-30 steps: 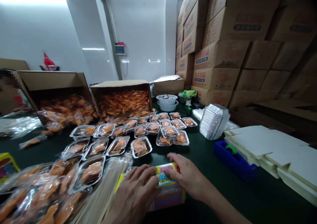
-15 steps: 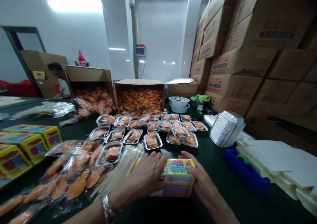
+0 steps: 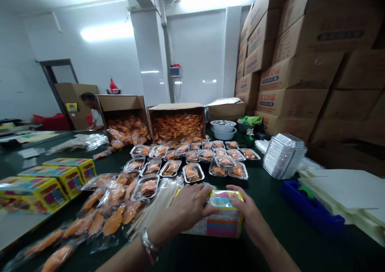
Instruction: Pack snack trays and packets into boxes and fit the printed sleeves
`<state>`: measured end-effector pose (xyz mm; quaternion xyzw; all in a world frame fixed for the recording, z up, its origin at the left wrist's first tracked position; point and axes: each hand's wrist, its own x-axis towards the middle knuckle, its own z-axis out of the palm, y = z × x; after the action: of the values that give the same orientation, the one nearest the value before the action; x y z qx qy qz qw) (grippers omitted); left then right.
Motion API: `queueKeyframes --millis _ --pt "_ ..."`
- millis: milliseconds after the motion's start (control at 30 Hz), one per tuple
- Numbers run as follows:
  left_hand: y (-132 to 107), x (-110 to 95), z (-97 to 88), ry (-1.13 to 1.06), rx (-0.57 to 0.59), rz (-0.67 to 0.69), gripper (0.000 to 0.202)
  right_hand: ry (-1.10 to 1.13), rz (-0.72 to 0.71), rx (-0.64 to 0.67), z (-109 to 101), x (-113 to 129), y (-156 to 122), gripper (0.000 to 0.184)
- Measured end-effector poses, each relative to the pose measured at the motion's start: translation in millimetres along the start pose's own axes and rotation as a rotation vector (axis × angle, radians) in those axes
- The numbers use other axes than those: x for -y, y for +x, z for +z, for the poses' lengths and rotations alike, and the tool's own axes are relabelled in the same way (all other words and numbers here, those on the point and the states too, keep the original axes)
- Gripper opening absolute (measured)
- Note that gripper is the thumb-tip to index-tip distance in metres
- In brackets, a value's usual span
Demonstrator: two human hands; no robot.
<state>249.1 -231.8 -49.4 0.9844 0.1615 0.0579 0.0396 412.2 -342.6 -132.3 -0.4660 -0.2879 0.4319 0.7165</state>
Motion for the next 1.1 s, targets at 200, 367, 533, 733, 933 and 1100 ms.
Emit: queueKeyframes --millis 200,367,533,733,933,1100 --pt "-10.8 14.7 -2.8 0.028 0.045 0.131 0.066 0.008 0.002 -0.1 -1.8 -7.7 -10.8 0.061" --pt "-49.5 58.9 -22.7 -0.494 0.095 -0.165 0.084 0.025 0.044 -0.049 -3.9 -5.5 -11.7 0.06" --pt "-61.7 57.8 6.9 -0.967 -0.143 -0.363 0.053 0.033 0.092 -0.043 -3.2 -4.6 -6.7 0.061" --pt "-53.2 44.6 39.0 -1.249 -0.195 -0.325 0.047 0.064 0.064 -0.078 1.0 -6.0 -7.1 0.066" --pt "-61.6 35.8 53.9 -1.456 -0.33 -0.337 0.055 0.052 -0.036 -0.09 1.9 -14.4 -19.7 0.06" --pt "-57.9 18.0 65.7 -1.312 -0.53 -0.408 0.059 -0.02 -0.128 -0.138 3.3 -25.8 -28.6 0.061"
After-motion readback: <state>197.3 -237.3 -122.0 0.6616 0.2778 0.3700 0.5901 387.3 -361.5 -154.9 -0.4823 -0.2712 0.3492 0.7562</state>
